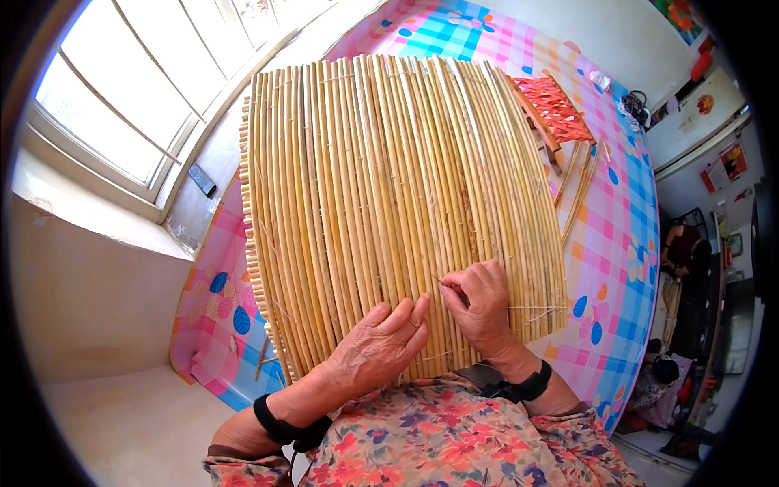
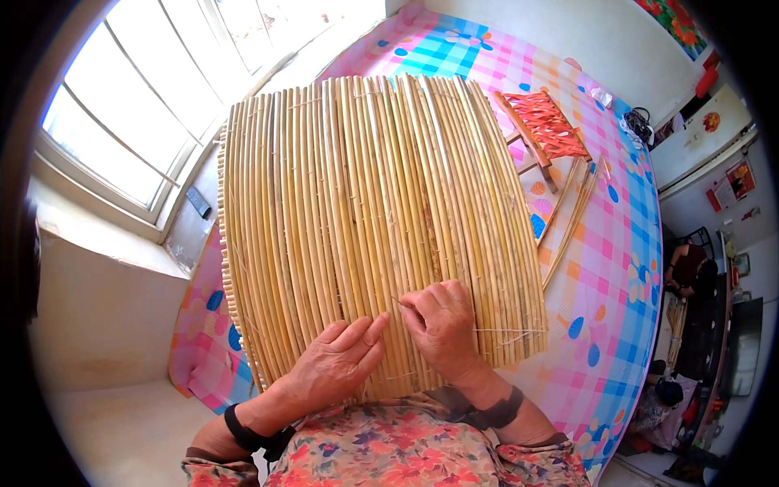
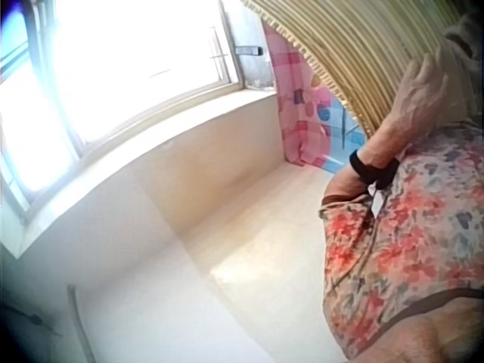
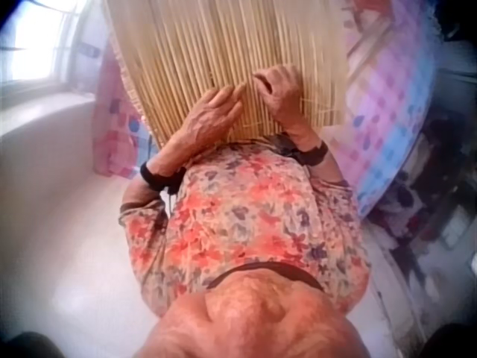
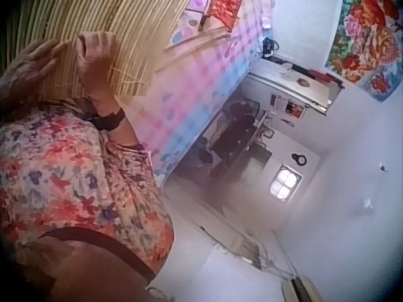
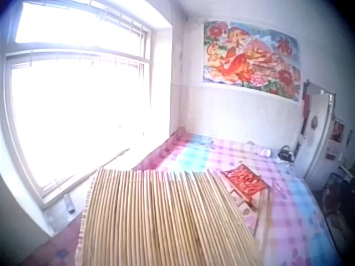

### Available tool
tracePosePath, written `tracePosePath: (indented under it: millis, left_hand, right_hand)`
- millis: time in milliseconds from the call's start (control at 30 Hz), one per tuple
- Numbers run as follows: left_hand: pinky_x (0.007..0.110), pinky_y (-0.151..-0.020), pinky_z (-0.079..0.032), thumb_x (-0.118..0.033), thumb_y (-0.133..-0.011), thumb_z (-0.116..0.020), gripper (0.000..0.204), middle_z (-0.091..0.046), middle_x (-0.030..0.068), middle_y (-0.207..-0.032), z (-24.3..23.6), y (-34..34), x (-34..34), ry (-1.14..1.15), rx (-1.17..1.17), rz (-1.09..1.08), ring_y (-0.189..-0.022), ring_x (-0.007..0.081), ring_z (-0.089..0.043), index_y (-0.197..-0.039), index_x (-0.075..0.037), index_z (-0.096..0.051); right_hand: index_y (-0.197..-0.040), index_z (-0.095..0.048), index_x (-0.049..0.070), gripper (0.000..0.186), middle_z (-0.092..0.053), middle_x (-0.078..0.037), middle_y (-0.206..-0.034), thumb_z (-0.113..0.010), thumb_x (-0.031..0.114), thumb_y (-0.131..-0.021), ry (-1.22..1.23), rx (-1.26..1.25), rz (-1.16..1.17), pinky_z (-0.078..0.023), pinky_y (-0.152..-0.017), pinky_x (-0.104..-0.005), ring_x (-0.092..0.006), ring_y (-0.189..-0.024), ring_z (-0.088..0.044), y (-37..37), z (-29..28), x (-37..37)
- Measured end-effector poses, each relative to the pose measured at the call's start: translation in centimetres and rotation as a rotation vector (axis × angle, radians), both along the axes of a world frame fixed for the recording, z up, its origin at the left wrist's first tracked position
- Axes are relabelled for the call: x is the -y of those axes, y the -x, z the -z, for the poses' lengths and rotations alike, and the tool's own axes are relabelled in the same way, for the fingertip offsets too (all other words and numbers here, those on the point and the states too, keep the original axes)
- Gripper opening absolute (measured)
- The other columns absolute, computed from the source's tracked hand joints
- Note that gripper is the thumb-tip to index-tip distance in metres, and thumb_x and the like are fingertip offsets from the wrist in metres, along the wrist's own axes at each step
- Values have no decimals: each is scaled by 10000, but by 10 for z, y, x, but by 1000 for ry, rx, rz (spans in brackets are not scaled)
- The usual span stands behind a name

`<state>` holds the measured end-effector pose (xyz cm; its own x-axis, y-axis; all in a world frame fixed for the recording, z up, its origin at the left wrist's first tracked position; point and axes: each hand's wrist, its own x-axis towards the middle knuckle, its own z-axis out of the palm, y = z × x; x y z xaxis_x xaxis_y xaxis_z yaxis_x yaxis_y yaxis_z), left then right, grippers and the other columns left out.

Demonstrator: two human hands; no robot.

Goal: The person is weaving a bamboo mat by hand, threading a thin string through multiple bamboo slats to bind them together.

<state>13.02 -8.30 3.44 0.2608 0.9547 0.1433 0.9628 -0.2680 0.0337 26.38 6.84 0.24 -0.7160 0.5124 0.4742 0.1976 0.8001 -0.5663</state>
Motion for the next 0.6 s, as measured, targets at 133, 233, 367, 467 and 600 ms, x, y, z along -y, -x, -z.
tracePosePath:
  millis: [133,233,367,467,600]
  left_hand:
    - [367,-891,-429,-128,-763,-557,318,-507,184,-1317,4,0,5,-31,94,-36,-1145,262,-499,-1047,16,-565]
    - [372,-913,-423,-131,-773,-562,338,-512,181,-1314,2,2,8,-52,92,-58,-1167,267,-493,-1073,24,-571]
    - [382,-936,-413,-131,-773,-564,391,-513,174,-1311,4,6,10,-78,94,-110,-1169,273,-494,-1128,31,-562]
    - [388,-937,-412,-129,-767,-564,412,-512,172,-1307,1,9,9,-46,47,-77,-1164,274,-494,-1147,29,-556]
    - [391,-934,-412,-132,-760,-565,421,-511,173,-1306,4,10,9,-50,65,-74,-1157,273,-497,-1150,28,-553]
  right_hand:
    - [-837,-619,92,195,-556,-45,-763,-712,-6,-698,-2,0,-4,-419,-691,-368,-253,-741,-517,0,-1,0]
    - [-838,-619,93,198,-555,-44,-761,-716,-6,-696,-8,5,4,-420,-693,-368,-252,-741,-517,0,-2,0]
    - [-836,-618,94,199,-554,-44,-757,-718,-5,-695,-11,7,5,-420,-693,-368,-252,-742,-517,0,-2,0]
    - [-833,-618,94,198,-555,-44,-755,-720,-4,-695,-17,12,1,-422,-691,-366,-252,-745,-519,0,-2,0]
    - [-827,-616,94,195,-555,-44,-753,-722,-2,-695,-15,11,10,-425,-688,-365,-253,-744,-519,0,-1,0]
